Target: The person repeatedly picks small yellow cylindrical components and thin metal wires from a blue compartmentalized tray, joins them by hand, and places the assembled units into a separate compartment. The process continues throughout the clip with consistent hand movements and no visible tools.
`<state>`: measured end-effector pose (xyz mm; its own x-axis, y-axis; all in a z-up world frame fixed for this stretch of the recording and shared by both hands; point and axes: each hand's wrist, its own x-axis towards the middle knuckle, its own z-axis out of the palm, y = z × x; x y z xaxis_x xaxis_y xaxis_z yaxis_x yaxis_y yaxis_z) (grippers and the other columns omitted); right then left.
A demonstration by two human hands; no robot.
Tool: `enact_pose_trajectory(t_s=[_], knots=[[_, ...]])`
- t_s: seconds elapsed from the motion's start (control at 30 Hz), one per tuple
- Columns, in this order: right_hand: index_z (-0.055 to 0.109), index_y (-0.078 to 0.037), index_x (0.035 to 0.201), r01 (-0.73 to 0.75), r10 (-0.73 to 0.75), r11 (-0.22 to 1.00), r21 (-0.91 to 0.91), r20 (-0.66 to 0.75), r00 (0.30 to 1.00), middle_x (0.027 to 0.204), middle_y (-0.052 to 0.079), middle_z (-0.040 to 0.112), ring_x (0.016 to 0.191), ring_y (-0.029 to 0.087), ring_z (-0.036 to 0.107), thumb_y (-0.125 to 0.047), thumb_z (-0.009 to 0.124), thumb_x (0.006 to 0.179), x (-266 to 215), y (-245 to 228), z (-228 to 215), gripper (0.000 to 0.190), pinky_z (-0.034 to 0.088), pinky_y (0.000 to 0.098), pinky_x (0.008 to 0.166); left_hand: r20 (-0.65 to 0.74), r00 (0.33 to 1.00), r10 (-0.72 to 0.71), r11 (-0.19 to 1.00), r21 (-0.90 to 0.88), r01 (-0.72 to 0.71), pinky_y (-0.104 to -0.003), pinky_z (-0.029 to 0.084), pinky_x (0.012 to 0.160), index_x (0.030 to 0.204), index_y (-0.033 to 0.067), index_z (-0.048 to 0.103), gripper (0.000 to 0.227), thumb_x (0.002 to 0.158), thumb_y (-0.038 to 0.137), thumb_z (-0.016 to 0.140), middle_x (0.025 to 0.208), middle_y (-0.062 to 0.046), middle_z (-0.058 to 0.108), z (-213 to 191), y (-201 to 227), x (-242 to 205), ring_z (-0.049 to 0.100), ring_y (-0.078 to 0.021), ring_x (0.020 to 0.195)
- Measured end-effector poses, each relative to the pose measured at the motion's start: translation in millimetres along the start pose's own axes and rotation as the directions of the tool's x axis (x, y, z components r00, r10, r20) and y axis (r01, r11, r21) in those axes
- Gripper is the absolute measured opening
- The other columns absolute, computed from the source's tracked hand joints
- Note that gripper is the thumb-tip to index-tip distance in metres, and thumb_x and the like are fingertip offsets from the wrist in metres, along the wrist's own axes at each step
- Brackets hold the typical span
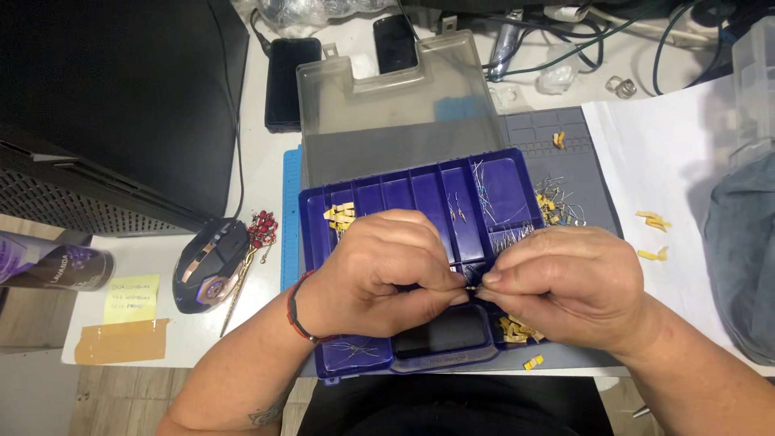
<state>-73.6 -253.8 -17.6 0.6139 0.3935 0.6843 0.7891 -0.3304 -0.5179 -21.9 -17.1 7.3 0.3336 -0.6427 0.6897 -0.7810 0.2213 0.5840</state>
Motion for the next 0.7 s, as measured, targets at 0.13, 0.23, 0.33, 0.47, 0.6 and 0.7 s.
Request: enact_pose_trajectory(t_s=[0.13,0.23,0.33,0.47,0.6,0.7], knots=[[0.07,-0.011,0.083,0.011,-0.011,0.999,0.043,-0.014,1.0,0.082,0.004,0.077,0.071,0.015,0.078,-0.013,0.086,0.077,-0.9,2.9,-1.1,0.017,0.062,0.0253,0.066,-0.011,1.0,0.003,1.0,0.002,-0.002,-0.037,0.054,0.07,0.087,0.0038,0.066,0.011,0.096,0.009,0.071,0.08,-0.007,0.07,-0.4,1.4,0.1,0.07,-0.0253,0.07],[0.07,-0.011,0.083,0.005,-0.003,0.996,0.085,-0.02,1.0,0.082,0.005,0.077,0.072,0.015,0.08,-0.013,0.085,0.077,-2.1,4.4,-2.3,0.016,0.064,0.0239,0.065,-0.022,1.0,0.002,1.0,0.013,-0.002,-0.037,0.054,0.07,0.086,0.0042,0.067,0.013,0.095,0.012,0.073,0.082,-0.007,0.071,0.1,0.4,-1.4,0.071,-0.0247,0.071],[0.07,-0.012,0.084,-0.005,0.007,0.994,0.11,-0.025,1.0,0.081,0.006,0.076,0.07,0.015,0.079,-0.012,0.085,0.077,-2.0,3.4,-2.5,0.017,0.063,0.0248,0.066,-0.047,0.999,0.001,0.999,0.033,0.001,-0.037,0.055,0.072,0.088,0.0053,0.068,0.013,0.095,0.015,0.073,0.086,-0.006,0.073,1.8,-1.0,-3.2,0.071,-0.0233,0.072],[0.065,-0.013,0.082,0.014,-0.009,0.997,0.074,-0.055,0.998,0.075,0.003,0.072,0.063,0.015,0.073,-0.011,0.082,0.079,0.5,-1.7,-0.8,0.017,0.058,0.0265,0.06,-0.065,0.997,0.036,0.997,0.075,-0.031,-0.038,0.056,0.072,0.088,0.0045,0.067,0.015,0.096,0.017,0.071,0.086,-0.007,0.073,4.2,-0.2,-3.0,0.07,-0.0241,0.071],[0.063,-0.012,0.079,-0.029,0.033,0.996,0.084,-0.038,0.999,0.073,0.004,0.071,0.06,0.016,0.071,-0.013,0.081,0.079,-1.8,-1.3,-0.1,0.017,0.057,0.026,0.059,-0.068,0.996,0.057,0.995,0.091,-0.051,-0.038,0.054,0.07,0.089,0.0034,0.068,0.015,0.097,0.016,0.07,0.086,-0.007,0.072,4.0,1.3,-3.2,0.068,-0.0257,0.07],[0.062,-0.012,0.08,-0.019,0.023,0.996,0.087,-0.043,0.999,0.074,0.005,0.07,0.061,0.016,0.071,-0.012,0.08,0.079,-0.9,-3.9,-0.1,0.018,0.058,0.0264,0.06,-0.07,0.996,0.055,0.995,0.084,-0.049,-0.038,0.054,0.07,0.089,0.0041,0.067,0.013,0.097,0.014,0.071,0.084,-0.007,0.071,4.1,1.9,-3.3,0.068,-0.0254,0.07]])
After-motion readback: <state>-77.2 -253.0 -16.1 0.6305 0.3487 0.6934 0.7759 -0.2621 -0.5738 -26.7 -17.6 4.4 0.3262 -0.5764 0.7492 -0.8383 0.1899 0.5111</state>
